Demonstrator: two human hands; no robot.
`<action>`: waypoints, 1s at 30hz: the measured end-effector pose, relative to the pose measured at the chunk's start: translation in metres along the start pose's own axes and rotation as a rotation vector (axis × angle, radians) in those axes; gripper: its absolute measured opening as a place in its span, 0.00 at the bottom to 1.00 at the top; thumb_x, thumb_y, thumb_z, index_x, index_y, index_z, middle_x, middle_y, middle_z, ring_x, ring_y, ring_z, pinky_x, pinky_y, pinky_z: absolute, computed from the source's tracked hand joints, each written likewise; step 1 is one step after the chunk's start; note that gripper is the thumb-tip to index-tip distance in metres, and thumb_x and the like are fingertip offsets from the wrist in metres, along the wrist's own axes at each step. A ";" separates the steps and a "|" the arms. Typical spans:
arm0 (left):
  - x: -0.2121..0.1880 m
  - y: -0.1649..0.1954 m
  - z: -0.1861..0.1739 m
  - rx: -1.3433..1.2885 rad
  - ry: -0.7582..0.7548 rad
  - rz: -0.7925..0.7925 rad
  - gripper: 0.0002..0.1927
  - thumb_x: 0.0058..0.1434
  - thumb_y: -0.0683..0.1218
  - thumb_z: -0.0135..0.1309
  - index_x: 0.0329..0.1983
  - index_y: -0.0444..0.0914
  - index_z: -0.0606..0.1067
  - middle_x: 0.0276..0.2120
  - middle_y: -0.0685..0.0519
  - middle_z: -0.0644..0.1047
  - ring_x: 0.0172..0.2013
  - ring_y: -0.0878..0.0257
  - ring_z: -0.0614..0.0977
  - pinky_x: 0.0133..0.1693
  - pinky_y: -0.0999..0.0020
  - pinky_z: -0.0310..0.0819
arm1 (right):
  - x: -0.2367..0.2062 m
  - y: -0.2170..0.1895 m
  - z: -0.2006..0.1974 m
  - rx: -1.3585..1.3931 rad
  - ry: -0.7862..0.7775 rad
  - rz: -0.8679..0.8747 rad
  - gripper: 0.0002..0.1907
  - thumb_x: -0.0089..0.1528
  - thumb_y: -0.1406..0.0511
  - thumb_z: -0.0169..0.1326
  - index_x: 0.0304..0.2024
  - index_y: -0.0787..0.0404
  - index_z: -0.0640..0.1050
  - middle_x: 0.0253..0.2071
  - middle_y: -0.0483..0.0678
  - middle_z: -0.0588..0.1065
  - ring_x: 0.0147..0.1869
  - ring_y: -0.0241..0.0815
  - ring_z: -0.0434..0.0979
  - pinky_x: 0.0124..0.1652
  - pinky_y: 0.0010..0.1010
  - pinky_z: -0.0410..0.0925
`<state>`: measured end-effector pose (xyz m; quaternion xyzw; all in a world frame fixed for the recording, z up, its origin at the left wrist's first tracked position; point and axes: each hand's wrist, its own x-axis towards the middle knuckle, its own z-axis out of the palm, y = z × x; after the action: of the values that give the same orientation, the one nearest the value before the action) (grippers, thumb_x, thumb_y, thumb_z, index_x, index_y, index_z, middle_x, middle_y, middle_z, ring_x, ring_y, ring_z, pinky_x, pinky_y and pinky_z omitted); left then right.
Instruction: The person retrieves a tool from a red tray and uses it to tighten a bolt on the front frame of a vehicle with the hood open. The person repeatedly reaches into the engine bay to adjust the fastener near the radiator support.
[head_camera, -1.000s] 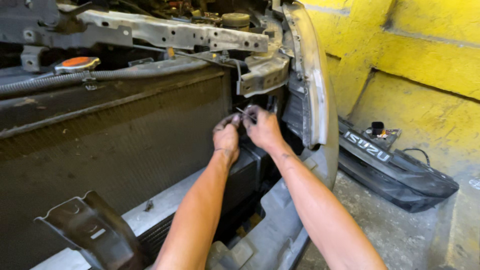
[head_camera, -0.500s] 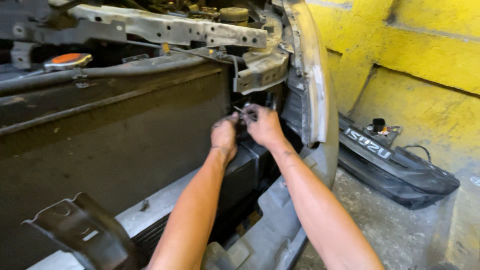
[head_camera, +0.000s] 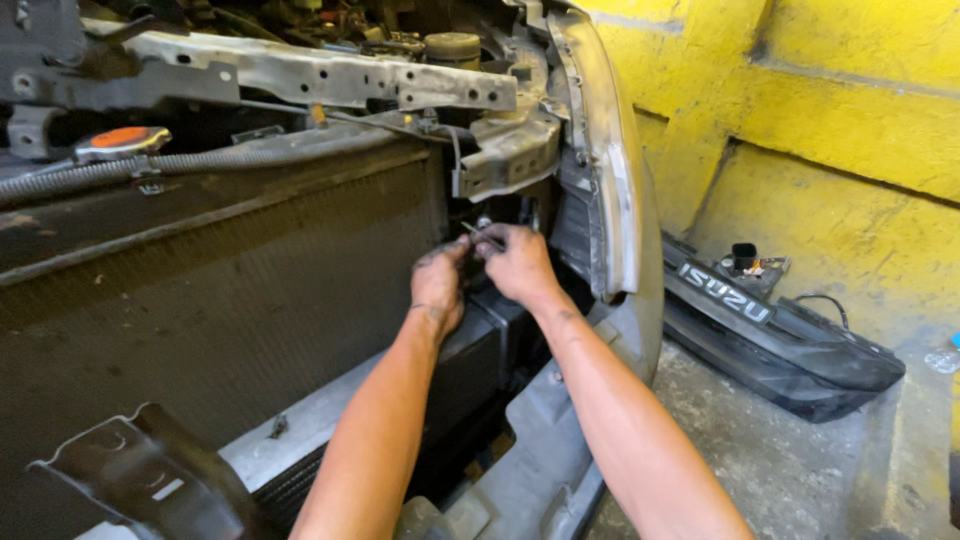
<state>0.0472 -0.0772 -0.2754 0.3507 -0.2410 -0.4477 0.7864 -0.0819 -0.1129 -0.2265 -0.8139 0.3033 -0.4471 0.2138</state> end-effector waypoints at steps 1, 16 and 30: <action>0.000 0.000 0.000 -0.002 0.000 -0.011 0.06 0.62 0.43 0.57 0.38 0.35 0.81 0.33 0.51 0.82 0.33 0.61 0.80 0.37 0.68 0.72 | 0.000 0.000 0.000 -0.010 -0.002 0.019 0.08 0.58 0.66 0.61 0.40 0.57 0.84 0.38 0.52 0.83 0.43 0.47 0.85 0.46 0.34 0.74; -0.004 -0.001 -0.002 0.101 0.001 0.046 0.08 0.59 0.45 0.57 0.37 0.36 0.82 0.34 0.51 0.83 0.32 0.62 0.81 0.34 0.69 0.73 | 0.007 0.000 0.003 0.046 0.011 0.168 0.09 0.57 0.62 0.63 0.38 0.58 0.85 0.35 0.49 0.84 0.39 0.41 0.86 0.43 0.30 0.75; 0.001 -0.005 -0.004 0.093 -0.031 0.058 0.10 0.61 0.41 0.59 0.43 0.33 0.81 0.37 0.51 0.83 0.36 0.63 0.82 0.41 0.69 0.75 | 0.004 0.008 0.006 0.120 0.015 0.082 0.08 0.56 0.68 0.62 0.38 0.59 0.85 0.36 0.49 0.84 0.39 0.39 0.84 0.42 0.30 0.75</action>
<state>0.0476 -0.0783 -0.2812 0.3728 -0.2838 -0.4186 0.7780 -0.0768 -0.1207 -0.2319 -0.7831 0.3104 -0.4617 0.2780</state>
